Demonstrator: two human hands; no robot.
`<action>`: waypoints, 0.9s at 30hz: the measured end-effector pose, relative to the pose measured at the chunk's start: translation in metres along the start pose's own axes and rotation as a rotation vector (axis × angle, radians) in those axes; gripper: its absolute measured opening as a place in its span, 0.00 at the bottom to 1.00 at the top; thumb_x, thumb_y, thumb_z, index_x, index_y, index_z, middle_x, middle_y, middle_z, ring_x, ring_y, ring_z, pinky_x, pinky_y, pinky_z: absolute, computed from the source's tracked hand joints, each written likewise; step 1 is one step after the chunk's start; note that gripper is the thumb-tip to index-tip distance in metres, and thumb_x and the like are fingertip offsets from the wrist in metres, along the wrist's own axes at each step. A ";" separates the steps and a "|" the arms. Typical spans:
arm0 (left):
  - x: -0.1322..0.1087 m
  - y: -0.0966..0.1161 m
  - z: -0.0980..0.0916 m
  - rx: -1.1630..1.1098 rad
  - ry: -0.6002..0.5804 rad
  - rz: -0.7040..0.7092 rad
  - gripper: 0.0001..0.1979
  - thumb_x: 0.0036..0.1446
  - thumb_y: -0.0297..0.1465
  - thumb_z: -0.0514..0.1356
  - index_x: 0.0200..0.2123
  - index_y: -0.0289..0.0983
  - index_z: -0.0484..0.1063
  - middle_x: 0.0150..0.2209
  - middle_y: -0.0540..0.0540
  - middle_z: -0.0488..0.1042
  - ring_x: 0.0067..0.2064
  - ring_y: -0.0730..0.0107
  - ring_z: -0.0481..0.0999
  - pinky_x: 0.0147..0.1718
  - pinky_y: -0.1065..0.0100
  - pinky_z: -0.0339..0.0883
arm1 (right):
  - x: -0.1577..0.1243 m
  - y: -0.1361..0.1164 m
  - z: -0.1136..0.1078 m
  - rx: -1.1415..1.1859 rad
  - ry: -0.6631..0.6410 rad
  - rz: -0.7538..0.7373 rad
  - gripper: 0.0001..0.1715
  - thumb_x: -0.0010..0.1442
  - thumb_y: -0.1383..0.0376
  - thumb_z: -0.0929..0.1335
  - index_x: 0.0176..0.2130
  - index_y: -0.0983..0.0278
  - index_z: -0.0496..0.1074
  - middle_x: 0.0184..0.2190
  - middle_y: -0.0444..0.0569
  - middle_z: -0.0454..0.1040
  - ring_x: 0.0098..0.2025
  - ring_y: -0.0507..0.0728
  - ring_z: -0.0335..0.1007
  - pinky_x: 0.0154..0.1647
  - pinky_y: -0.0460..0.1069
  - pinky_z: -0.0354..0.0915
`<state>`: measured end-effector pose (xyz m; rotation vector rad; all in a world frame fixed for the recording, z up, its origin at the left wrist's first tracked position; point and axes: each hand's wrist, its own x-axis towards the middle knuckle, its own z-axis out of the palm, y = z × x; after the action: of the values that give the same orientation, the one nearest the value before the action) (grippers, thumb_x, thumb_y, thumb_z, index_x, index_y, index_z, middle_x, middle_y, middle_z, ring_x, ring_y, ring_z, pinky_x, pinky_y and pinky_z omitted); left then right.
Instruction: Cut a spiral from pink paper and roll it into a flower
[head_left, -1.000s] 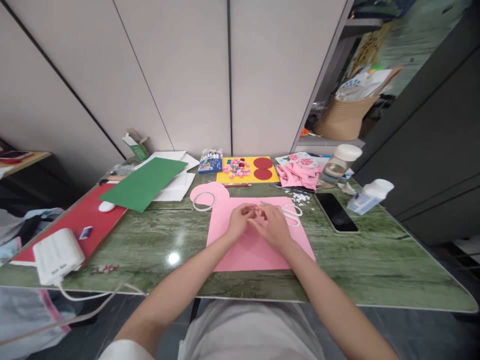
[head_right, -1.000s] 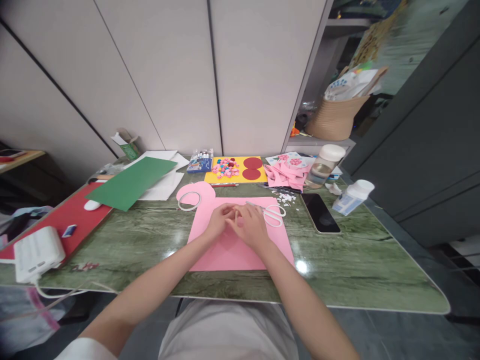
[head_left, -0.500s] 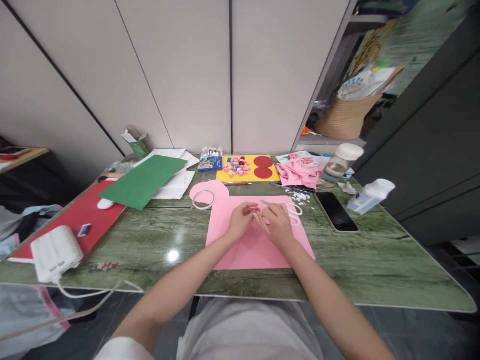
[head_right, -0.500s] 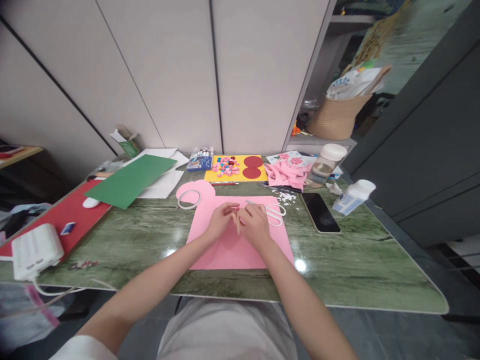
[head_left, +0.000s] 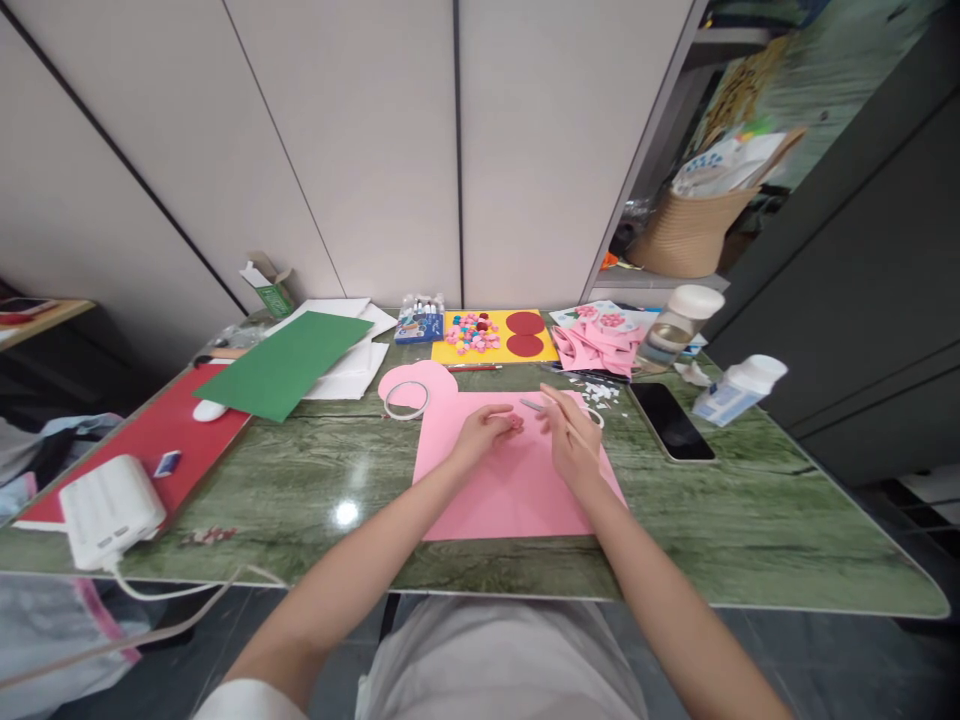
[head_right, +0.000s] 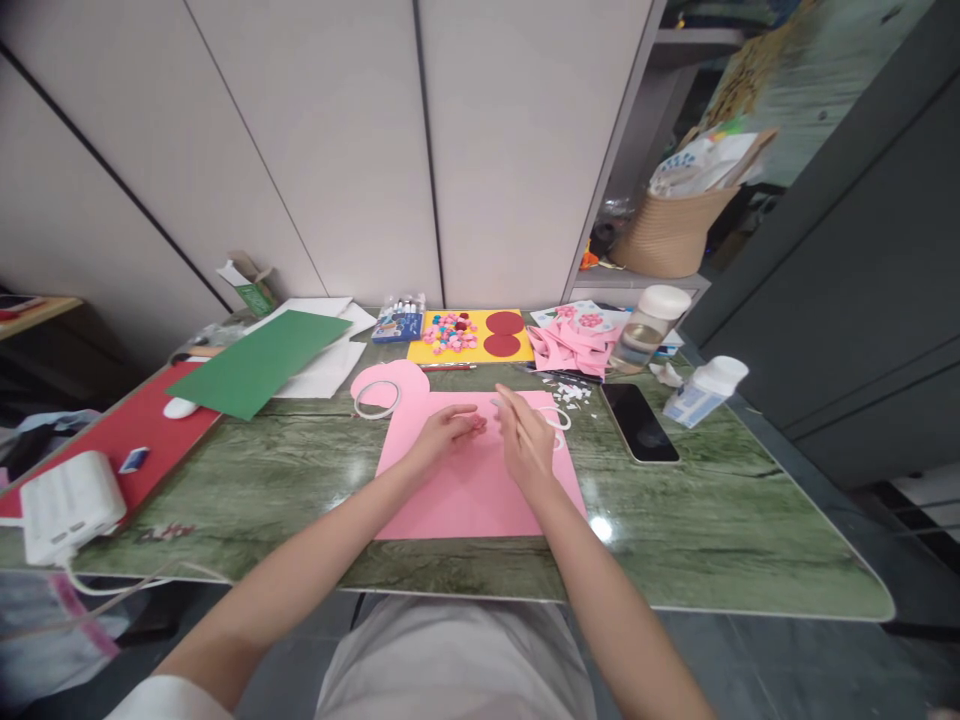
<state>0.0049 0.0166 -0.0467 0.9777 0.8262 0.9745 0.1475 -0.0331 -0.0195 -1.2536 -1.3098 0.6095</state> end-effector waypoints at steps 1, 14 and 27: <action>-0.001 0.003 0.000 0.006 -0.015 0.006 0.18 0.46 0.30 0.63 0.42 0.31 0.68 0.34 0.41 0.77 0.36 0.68 0.77 0.42 0.63 0.68 | 0.002 0.000 0.002 0.077 -0.050 0.063 0.13 0.58 0.56 0.63 0.40 0.58 0.70 0.36 0.47 0.72 0.39 0.57 0.66 0.44 0.52 0.58; -0.008 0.021 0.003 0.214 -0.075 0.054 0.20 0.45 0.32 0.62 0.43 0.33 0.69 0.18 0.53 0.70 0.18 0.78 0.67 0.20 0.75 0.57 | 0.004 0.015 0.014 0.500 -0.330 0.358 0.14 0.50 0.55 0.70 0.33 0.58 0.64 0.29 0.42 0.71 0.33 0.54 0.70 0.37 0.51 0.65; -0.009 0.025 0.003 0.047 -0.116 0.009 0.20 0.41 0.31 0.66 0.41 0.35 0.72 0.24 0.50 0.74 0.23 0.79 0.68 0.26 0.74 0.59 | 0.007 0.009 0.010 0.540 -0.276 0.379 0.16 0.46 0.59 0.73 0.31 0.59 0.64 0.30 0.41 0.70 0.33 0.52 0.68 0.37 0.49 0.65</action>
<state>-0.0022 0.0134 -0.0210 1.0694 0.7505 0.9006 0.1426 -0.0207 -0.0274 -0.9865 -1.0239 1.3474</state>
